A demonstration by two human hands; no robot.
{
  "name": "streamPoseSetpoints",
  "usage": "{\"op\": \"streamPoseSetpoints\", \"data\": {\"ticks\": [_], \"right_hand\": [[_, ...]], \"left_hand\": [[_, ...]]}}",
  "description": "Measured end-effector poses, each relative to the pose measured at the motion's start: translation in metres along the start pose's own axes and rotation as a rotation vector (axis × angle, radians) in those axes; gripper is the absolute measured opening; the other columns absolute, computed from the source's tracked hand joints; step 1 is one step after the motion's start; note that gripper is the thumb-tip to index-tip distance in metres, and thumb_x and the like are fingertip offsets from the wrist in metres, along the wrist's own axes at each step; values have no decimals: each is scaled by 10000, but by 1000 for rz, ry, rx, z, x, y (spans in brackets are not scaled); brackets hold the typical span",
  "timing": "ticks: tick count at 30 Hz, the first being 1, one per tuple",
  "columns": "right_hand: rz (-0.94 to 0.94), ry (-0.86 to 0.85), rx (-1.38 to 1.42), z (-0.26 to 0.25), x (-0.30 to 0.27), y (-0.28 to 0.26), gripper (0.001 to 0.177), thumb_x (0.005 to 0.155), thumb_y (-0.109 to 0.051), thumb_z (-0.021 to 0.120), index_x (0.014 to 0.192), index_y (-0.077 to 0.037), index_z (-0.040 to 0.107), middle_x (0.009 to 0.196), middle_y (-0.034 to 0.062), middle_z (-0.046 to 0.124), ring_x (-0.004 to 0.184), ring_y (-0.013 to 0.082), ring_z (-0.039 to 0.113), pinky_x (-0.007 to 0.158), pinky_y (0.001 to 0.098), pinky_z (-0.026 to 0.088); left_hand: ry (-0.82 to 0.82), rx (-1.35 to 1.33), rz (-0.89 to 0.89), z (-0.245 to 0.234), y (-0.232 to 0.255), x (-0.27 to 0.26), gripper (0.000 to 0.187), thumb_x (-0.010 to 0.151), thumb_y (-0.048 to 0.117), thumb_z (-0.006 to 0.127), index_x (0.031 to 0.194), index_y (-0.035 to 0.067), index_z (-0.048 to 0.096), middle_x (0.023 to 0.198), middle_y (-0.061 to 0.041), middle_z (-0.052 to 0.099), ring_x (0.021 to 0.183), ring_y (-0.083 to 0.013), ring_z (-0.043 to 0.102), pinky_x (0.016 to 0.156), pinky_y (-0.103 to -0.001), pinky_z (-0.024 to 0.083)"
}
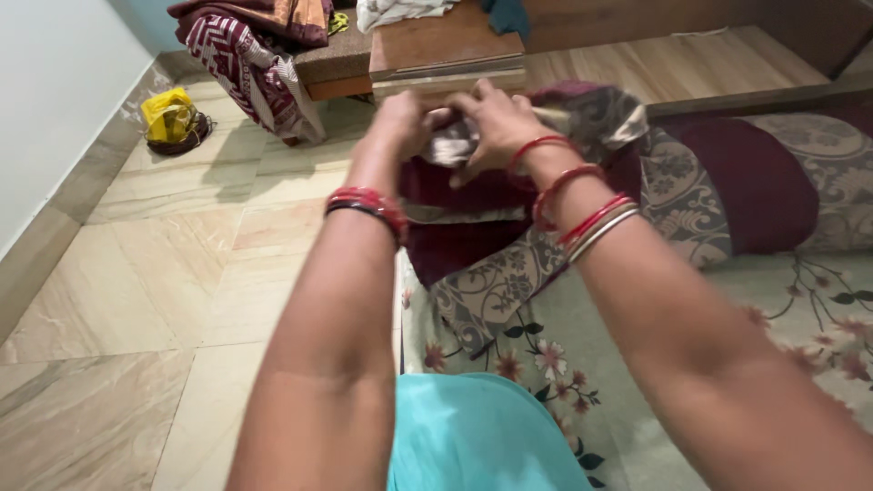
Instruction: The person removes a maroon and beige patterned pillowcase from a pillow, then places a blue and white checkered pillowcase onto the same pillow. The person smooths the new pillowcase and adjusts the pillow on the bed.
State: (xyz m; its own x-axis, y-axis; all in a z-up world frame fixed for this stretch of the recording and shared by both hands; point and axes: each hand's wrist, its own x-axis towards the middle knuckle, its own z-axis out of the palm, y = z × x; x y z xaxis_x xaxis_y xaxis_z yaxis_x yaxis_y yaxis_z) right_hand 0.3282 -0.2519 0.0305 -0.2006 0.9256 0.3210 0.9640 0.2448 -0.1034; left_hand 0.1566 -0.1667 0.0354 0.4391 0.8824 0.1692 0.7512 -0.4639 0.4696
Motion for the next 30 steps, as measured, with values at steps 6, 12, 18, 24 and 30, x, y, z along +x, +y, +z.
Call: {"op": "streamPoseSetpoints", "data": {"ticks": [6, 12, 18, 24, 30], "right_hand": [[145, 127, 129, 32, -20, 29, 767, 627, -359, 963, 1274, -160, 603, 1225, 110, 690, 1123, 365, 660, 926, 486, 531], [220, 142, 269, 19, -36, 98, 748, 675, -326, 951, 1338, -139, 659, 1252, 163, 725, 1176, 362, 675, 996, 426, 555], [272, 320, 294, 12, -63, 154, 947, 572, -320, 1027, 1358, -22, 592, 1261, 199, 679, 1141, 319, 663, 974, 408, 527], [272, 354, 308, -1, -77, 158, 811, 591, -301, 1008, 1292, -69, 673, 1221, 171, 706, 1122, 345, 671, 968, 429, 530], [157, 529, 213, -24, -66, 144, 742, 562, -234, 990, 1209, -35, 686, 1069, 216, 722, 1015, 408, 683, 865, 445, 545]], "left_hand": [[-240, -588, 16, 38, 0, 32, 276, 965, 244, 672, 1120, 36, 766, 1148, -196, 731, 968, -272, 754, 828, -426, 612], [19, -150, 61, 83, -61, 35, 611, 699, 124, 773, 1304, 110, 683, 1247, -160, 721, 1194, -314, 687, 1007, -407, 563], [-198, -75, -297, 130, -61, -25, 1072, 567, 247, 1004, 1467, 203, 422, 1429, -110, 593, 1384, -336, 502, 1127, -572, 371], [55, -151, -308, 181, -65, -23, 237, 922, 212, 688, 1135, 155, 774, 1150, -178, 747, 1093, -376, 698, 929, -486, 546], [357, 23, 16, 133, -69, -16, 212, 857, 76, 618, 945, 150, 797, 1027, -169, 734, 989, -404, 687, 867, -507, 547]]}}
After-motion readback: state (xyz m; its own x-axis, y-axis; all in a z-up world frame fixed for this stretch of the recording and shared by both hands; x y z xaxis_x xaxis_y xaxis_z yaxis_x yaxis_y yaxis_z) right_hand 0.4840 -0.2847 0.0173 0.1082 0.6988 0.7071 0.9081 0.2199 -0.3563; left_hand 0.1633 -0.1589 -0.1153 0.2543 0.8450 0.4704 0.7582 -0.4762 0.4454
